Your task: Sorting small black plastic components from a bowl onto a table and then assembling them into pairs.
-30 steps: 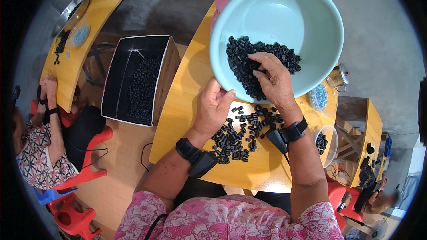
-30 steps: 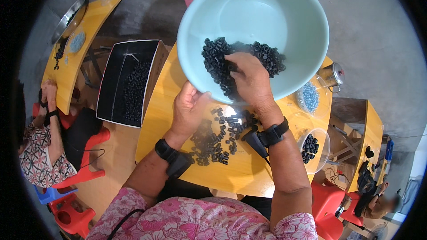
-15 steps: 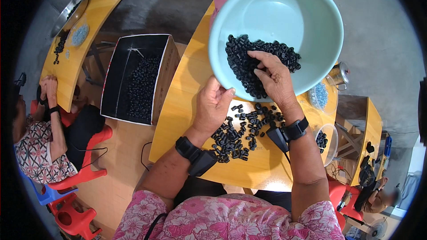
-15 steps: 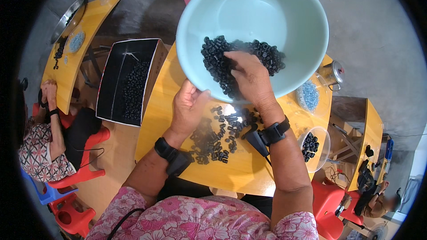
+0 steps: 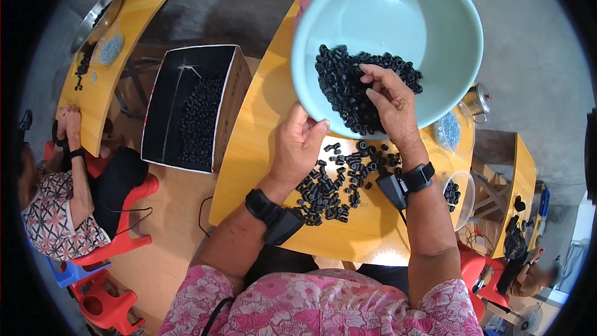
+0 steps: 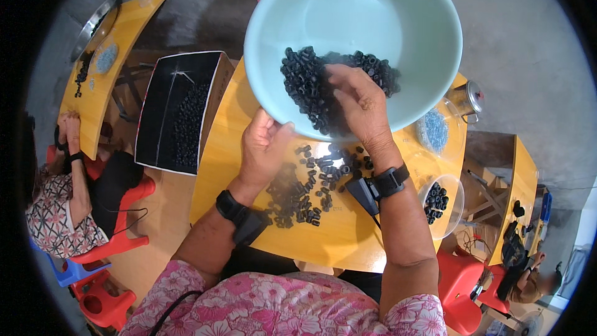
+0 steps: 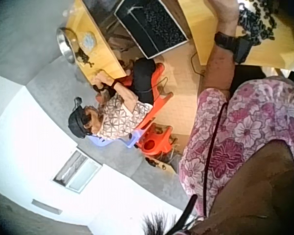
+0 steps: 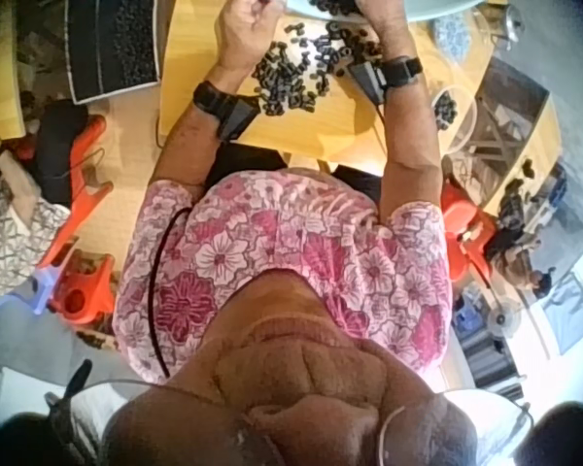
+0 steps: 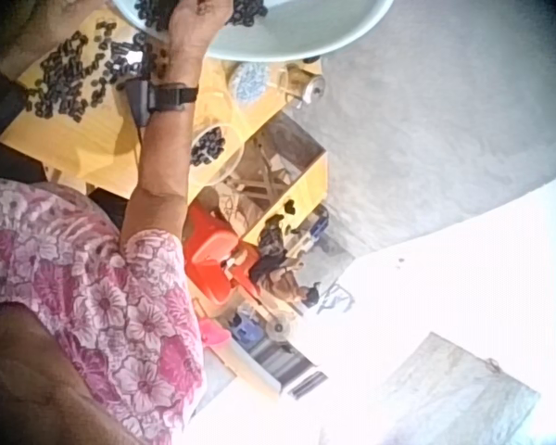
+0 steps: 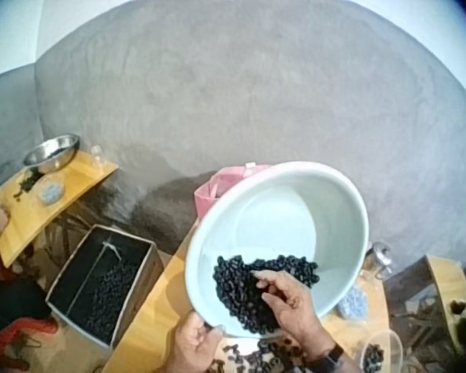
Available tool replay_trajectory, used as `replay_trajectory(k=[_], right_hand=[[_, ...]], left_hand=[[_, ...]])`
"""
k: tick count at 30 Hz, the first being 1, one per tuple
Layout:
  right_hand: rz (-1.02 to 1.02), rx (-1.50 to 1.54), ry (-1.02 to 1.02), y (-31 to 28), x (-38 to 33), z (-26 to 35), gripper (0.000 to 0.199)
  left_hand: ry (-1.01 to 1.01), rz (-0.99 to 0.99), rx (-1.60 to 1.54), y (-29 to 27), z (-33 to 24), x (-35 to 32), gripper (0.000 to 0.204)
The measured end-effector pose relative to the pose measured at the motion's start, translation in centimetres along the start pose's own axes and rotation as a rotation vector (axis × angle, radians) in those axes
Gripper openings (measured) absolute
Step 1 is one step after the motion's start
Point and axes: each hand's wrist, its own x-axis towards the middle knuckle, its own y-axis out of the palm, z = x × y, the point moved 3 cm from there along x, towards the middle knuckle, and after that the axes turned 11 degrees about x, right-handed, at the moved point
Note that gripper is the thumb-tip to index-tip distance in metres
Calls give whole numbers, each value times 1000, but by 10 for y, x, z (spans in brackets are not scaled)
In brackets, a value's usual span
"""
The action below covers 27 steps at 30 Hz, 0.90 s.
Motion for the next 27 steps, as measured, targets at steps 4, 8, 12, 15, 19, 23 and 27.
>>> replay_trajectory(k=[4,8,12,15,19,23,27], right_hand=[[69,-262,-152,-1,-1,4,48],[125,-456,-271,12,-2,21,45],[148,-487,-236,18,-6,25,44],[155,-414,-135,6,-7,18,34],[8,-58,36,-8,-15,2,34],[0,-220,-33,-13,-15,13,39],[99,-319,-132,2,-11,22,50]], left_hand=[[17,-38,-19,0,-2,0,19],[8,-38,-7,-1,0,-1,19],[5,-36,3,-2,2,-1,17],[13,-43,-1,-1,0,1,16],[23,-44,14,-1,0,0,16],[15,-45,0,1,0,1,16],[4,-52,2,0,1,-1,17]])
